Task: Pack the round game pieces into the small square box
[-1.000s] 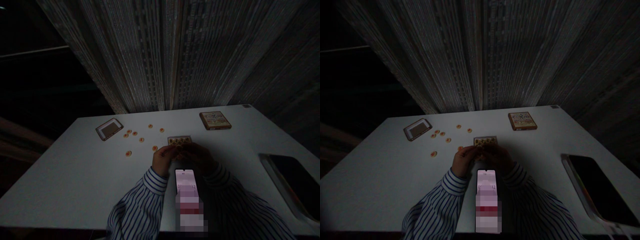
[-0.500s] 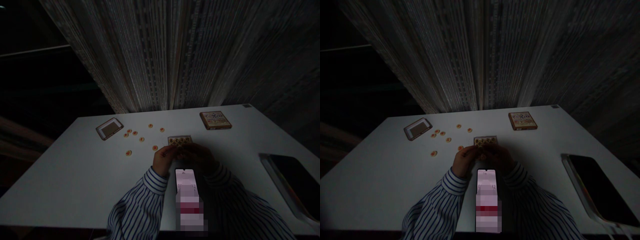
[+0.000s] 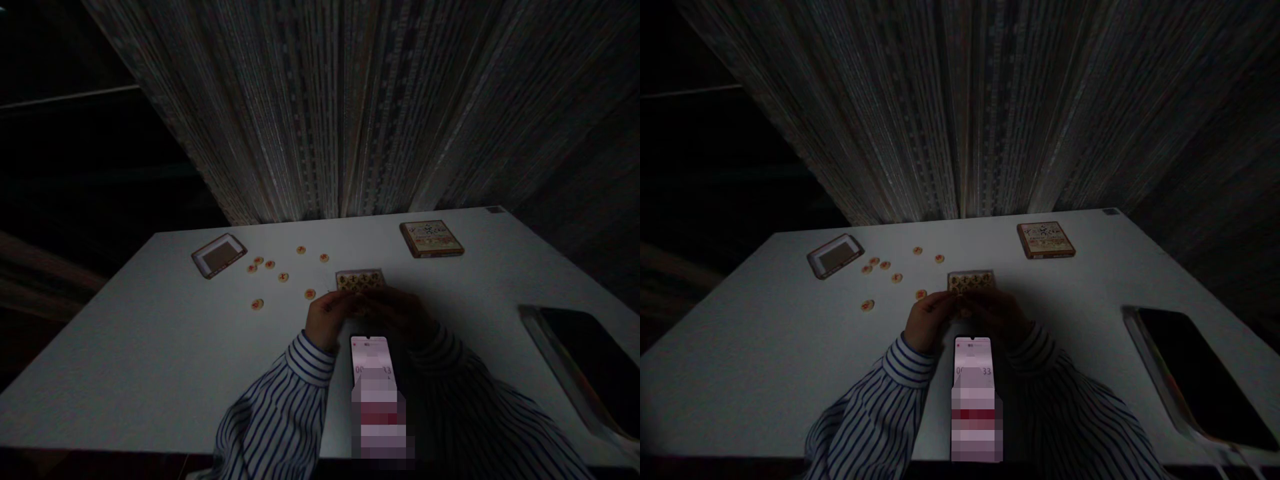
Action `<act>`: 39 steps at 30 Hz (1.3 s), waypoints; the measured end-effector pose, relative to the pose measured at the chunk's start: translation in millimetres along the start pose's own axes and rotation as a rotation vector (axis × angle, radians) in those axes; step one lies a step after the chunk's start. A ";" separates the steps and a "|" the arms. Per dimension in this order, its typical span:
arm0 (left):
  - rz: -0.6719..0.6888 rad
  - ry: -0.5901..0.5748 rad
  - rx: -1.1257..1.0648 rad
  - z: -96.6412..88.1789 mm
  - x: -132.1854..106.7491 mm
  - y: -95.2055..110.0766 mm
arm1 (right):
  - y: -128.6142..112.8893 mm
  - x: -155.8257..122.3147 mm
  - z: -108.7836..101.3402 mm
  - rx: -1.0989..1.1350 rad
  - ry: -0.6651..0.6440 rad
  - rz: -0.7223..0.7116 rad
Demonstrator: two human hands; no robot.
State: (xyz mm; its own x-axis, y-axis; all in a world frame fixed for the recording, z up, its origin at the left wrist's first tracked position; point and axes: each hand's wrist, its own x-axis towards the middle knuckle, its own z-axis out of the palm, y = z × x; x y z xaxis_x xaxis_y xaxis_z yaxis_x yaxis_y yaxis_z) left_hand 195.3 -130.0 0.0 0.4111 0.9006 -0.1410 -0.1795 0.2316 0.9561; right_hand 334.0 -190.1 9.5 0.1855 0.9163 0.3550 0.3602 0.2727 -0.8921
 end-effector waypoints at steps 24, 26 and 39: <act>-0.025 0.020 -0.079 0.8 -1.7 -0.5 | 5.9 -2.0 -2.2 -0.047 -0.010 -0.016; -0.033 -0.001 -0.082 0.4 -1.8 -1.2 | 4.1 -1.7 -3.2 -0.047 -0.013 -0.021; -0.055 -0.011 -0.133 1.9 -2.7 1.0 | 5.0 -2.4 -4.9 -0.116 -0.009 -0.085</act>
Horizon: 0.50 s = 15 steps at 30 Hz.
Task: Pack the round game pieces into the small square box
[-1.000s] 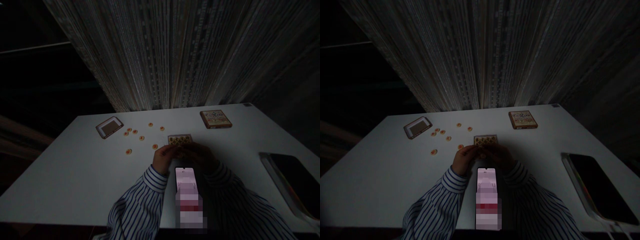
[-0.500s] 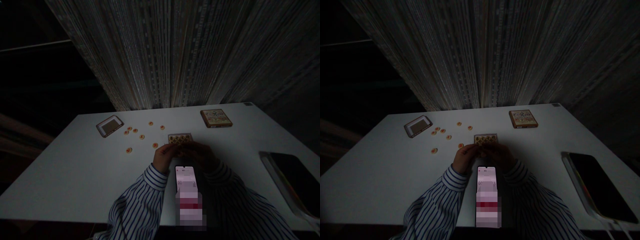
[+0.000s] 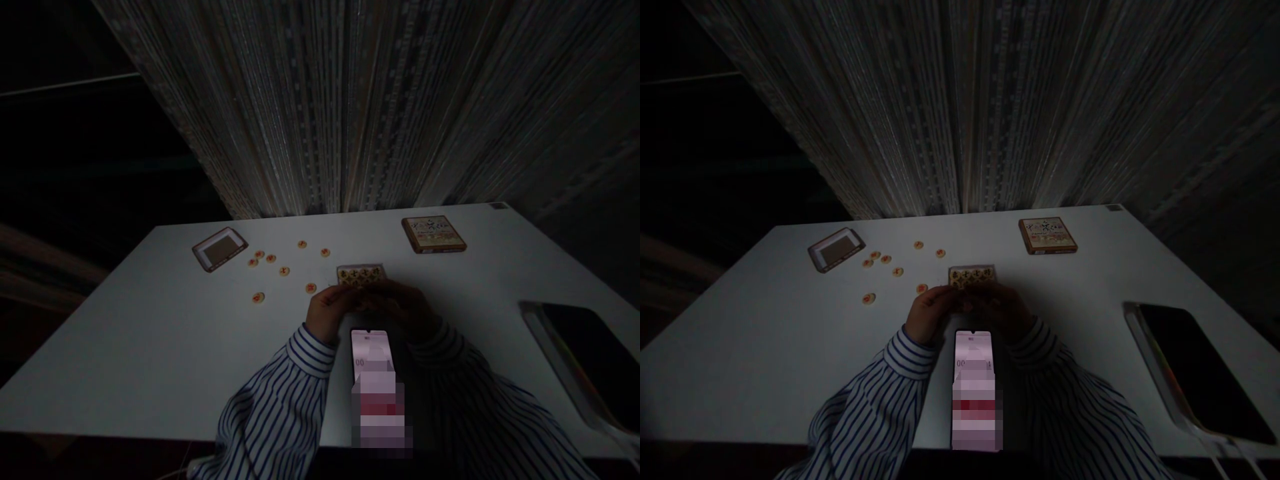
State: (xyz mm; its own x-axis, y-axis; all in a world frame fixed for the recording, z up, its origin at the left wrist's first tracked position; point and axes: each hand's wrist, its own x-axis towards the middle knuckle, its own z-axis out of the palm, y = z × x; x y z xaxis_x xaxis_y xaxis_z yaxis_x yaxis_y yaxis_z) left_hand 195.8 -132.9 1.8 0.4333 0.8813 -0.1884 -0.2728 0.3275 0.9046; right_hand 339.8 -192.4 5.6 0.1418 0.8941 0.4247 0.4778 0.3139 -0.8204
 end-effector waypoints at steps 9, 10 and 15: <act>0.003 -0.011 -0.011 -2.1 1.3 -3.2 | -4.5 1.5 -0.6 -0.039 -0.014 -0.084; 0.000 -0.009 -0.016 -1.9 1.1 -2.9 | -4.5 1.7 -0.6 -0.048 -0.014 -0.085; -0.008 0.004 0.020 -2.0 0.3 -1.2 | -4.5 2.3 0.6 -0.050 -0.015 -0.120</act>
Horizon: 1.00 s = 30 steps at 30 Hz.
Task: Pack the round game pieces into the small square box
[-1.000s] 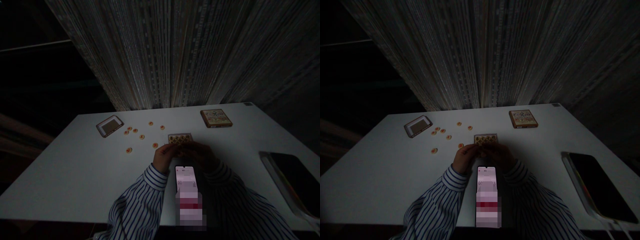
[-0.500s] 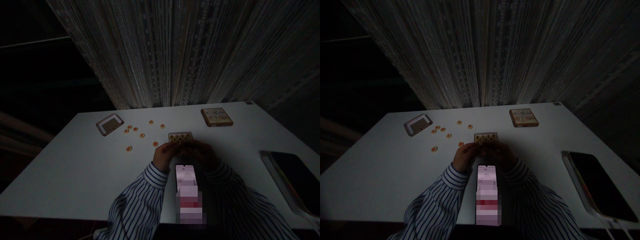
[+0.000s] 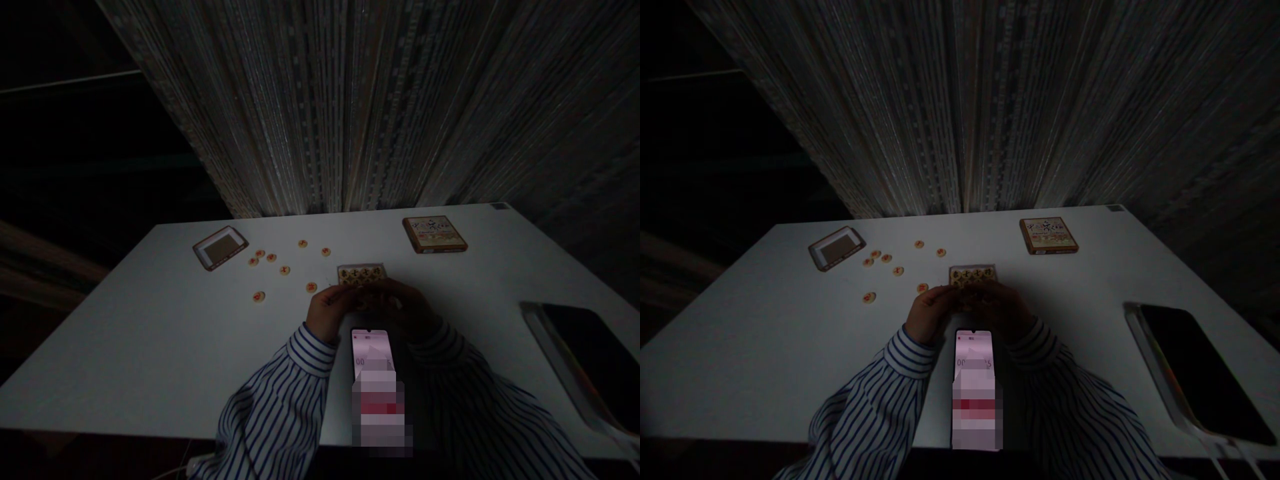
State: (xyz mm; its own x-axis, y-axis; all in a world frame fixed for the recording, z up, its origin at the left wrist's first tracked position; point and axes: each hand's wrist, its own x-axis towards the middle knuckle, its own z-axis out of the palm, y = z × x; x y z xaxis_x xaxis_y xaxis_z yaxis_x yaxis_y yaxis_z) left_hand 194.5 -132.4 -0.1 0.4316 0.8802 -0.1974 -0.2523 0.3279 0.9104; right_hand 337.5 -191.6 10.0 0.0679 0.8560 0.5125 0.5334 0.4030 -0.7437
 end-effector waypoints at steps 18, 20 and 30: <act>0.048 0.010 0.111 0.6 -1.1 3.9 | -0.4 1.4 0.2 -0.166 0.012 -0.081; 0.090 0.040 0.142 -0.9 -0.4 3.2 | 0.0 1.5 -1.9 -0.181 0.015 -0.093; 0.224 0.288 0.219 -4.4 1.7 13.0 | 29.7 -6.1 -23.5 -0.268 0.115 -0.008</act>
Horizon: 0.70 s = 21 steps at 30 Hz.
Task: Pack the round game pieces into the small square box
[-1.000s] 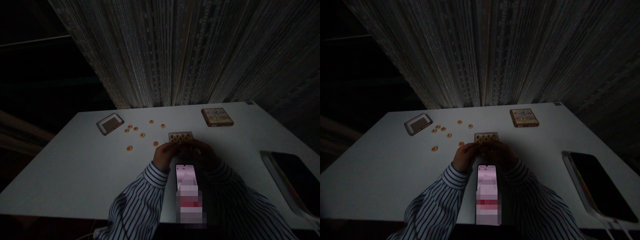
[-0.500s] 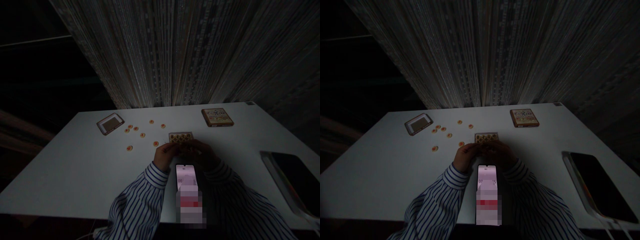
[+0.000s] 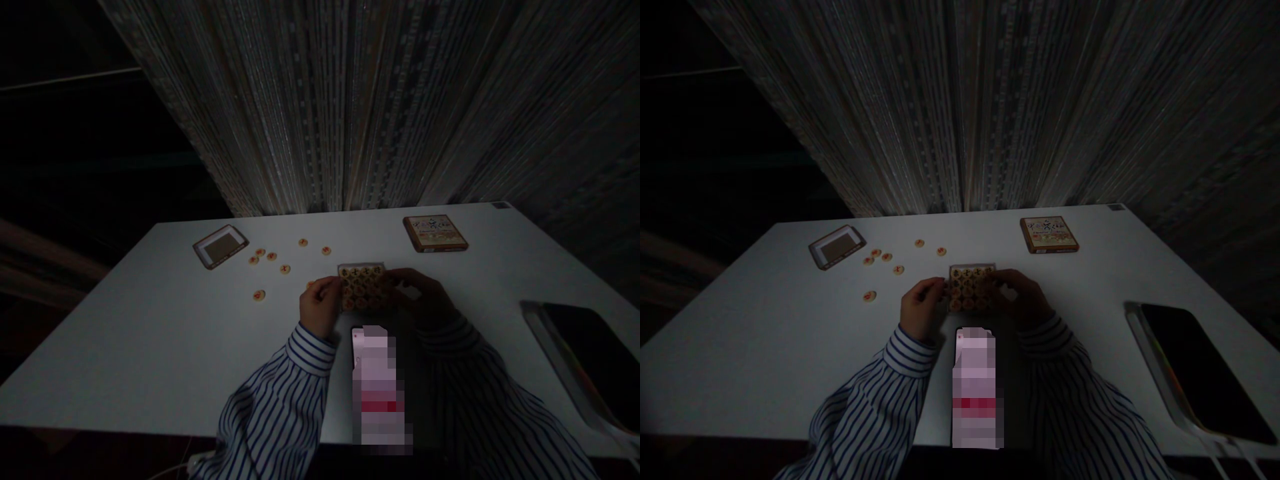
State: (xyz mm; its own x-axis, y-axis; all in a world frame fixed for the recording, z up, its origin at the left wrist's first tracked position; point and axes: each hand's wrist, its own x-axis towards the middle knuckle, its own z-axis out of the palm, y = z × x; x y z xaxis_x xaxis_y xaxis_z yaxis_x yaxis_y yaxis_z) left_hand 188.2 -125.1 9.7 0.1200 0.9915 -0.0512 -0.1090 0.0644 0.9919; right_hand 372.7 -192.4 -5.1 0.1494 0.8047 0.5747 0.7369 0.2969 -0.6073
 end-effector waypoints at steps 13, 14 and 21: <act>0.044 0.035 0.129 -1.9 3.7 -10.2 | 32.7 -0.5 -4.4 -0.009 -0.103 -0.042; 0.047 0.029 0.133 -2.0 3.8 -10.6 | 34.6 -0.9 -3.8 -0.020 -0.118 -0.039; 0.036 0.013 0.157 -1.1 3.4 -11.1 | 42.3 -4.3 3.7 -0.064 -0.125 -0.037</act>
State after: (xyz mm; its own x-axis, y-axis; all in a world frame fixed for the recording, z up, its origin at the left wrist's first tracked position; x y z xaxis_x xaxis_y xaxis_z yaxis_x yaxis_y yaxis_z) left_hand 188.7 -122.3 -1.6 0.1054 0.9943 -0.0162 0.0425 0.0118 0.9990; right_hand 400.8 -181.4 -35.2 0.0404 0.8528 0.5207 0.7818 0.2975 -0.5479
